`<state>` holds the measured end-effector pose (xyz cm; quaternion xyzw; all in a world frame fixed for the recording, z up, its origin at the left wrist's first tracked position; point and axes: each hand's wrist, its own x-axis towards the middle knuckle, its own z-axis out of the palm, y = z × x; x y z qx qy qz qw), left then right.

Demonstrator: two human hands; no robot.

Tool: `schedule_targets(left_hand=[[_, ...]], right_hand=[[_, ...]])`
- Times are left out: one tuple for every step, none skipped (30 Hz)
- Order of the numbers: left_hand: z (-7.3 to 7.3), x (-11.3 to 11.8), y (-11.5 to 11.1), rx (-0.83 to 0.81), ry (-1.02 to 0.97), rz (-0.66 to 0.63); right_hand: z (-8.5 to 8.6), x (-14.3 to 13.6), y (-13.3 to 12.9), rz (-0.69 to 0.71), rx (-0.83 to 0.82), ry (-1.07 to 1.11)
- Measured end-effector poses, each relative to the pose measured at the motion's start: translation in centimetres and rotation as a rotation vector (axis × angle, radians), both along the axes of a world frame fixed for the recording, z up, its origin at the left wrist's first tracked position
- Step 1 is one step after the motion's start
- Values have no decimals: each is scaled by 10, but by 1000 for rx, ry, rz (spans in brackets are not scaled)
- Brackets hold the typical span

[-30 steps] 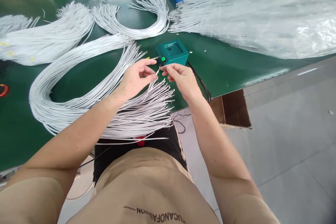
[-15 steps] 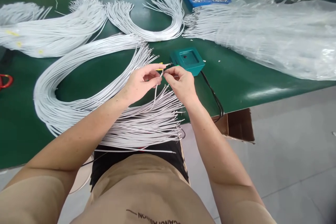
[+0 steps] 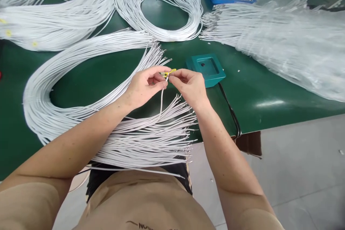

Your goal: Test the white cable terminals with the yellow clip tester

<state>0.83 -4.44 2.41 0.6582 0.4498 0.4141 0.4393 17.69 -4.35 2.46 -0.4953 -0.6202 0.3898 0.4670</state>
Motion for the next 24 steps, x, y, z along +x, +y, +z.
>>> schedule_targets(left_hand=[[0, 0, 1, 3, 0, 8], [-1, -1, 2, 1, -2, 13], [-1, -1, 3, -5, -5, 12], [-2, -2, 4, -15, -13, 9], [-3, -3, 5, -30, -22, 6], [-4, -4, 7, -49, -34, 4], [-6, -5, 8, -69, -50, 1], [-8, -6, 10, -88, -68, -1], [-10, -7, 11, -104, -88, -4], [-11, -8, 12, -118, -107, -7], [-13, -9, 14, -129, -123, -12], [-14, -10, 15, -136, -134, -15], [-15, -10, 15, -141, -138, -19], [-15, -11, 16, -142, -136, -21], [-15, -11, 16, -139, -129, -22], [-14, -10, 16, -133, -121, -20], [-13, -10, 15, -128, -110, -16], [-12, -9, 15, -126, -99, -10], [-11, -9, 14, -128, -91, -4], [-9, -8, 14, -135, -87, 2], [-9, -8, 13, -146, -87, 4], [-8, -7, 13, -158, -90, 2], [-8, -7, 13, -169, -97, 0], [-8, -6, 13, -178, -104, -2]], right_hand=[[0, -1, 3, 11, -7, -11], [0, -2, 5, 21, -21, -19], [1, -2, 7, 27, -42, -23], [2, -3, 9, 32, -71, -20], [3, -4, 10, 39, -110, -7], [4, -5, 12, 48, -156, 19], [4, -5, 14, 55, -208, 61], [3, -6, 15, 63, -261, 112], [2, -6, 17, 72, -315, 166], [1, -5, 18, 83, -365, 213], [-1, -5, 20, 94, -406, 248], [-2, -4, 21, 104, -436, 269], [-3, -3, 22, 114, -451, 277], [-3, -3, 23, 122, -452, 277], [-2, -2, 23, 126, -442, 269], [-1, -2, 22, 132, -426, 253], [0, -2, 22, 141, -404, 230], [1, -3, 21, 150, -378, 205], [2, -4, 20, 155, -348, 180], [2, -4, 20, 156, -317, 160], [1, -5, 19, 154, -289, 147], [0, -5, 19, 152, -271, 144], [-1, -5, 19, 153, -267, 149], [-3, -4, 19, 159, -279, 166]])
